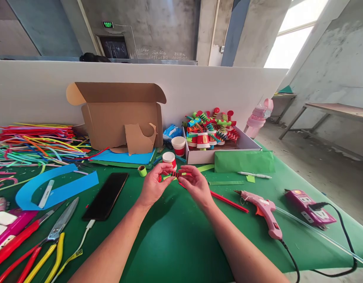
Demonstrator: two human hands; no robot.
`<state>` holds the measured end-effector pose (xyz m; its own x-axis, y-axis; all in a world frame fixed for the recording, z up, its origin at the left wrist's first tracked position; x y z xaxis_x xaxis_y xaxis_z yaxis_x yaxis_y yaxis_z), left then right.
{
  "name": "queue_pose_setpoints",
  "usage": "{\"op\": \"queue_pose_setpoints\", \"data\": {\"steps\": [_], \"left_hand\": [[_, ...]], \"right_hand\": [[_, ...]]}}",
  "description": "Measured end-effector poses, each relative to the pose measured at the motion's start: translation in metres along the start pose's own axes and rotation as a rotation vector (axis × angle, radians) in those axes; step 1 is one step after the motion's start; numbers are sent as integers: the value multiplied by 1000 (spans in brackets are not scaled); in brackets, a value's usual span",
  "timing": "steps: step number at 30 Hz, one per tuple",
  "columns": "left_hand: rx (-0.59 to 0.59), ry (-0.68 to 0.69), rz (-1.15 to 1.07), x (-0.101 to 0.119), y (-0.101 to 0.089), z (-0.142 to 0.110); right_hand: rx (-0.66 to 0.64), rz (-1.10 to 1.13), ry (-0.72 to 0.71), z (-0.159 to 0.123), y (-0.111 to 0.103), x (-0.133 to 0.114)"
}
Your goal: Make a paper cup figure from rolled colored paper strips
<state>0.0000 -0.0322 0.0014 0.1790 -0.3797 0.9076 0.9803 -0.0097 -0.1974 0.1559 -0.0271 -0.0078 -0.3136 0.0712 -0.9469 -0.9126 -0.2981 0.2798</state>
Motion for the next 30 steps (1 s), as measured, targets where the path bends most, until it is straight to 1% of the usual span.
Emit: {"op": "queue_pose_setpoints", "data": {"steps": [3, 5, 7, 13, 18, 22, 25, 28, 30], "left_hand": [[-22, 39, 35, 5, -1, -1], [-49, 45, 61, 7, 1, -2], [-64, 40, 81, 7, 3, -4], [-48, 54, 26, 6, 8, -5], [-33, 57, -2, 7, 8, -5], [-48, 50, -55, 8, 4, -2], [-47, 17, -172, 6, 1, 0], [-23, -41, -274, 1, -2, 2], [4, -81, -304, -1, -3, 2]], "right_hand": [[-23, 192, 140, 1, -1, 3], [-69, 262, 221, 1, 0, 7], [-102, 291, 259, 1, 1, 10], [-76, 303, 265, 1, -2, 16], [-94, 295, 278, 1, -2, 16], [-6, 296, 194, 4, -8, 12], [55, 368, 174, 7, -14, 13], [87, 480, 230, 8, -18, 19], [110, 555, 283, 8, -20, 23]]}}
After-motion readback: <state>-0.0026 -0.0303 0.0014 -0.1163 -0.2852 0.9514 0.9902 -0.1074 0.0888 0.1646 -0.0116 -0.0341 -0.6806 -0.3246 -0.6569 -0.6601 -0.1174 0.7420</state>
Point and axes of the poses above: each hand's wrist, its own z-axis towards the middle knuckle, its own y-axis out of the palm, x = y × z, the point moved 5 cm from there along z, towards the middle knuckle, and after that the axes turned 6 degrees about -x, right-handed, at the moved point
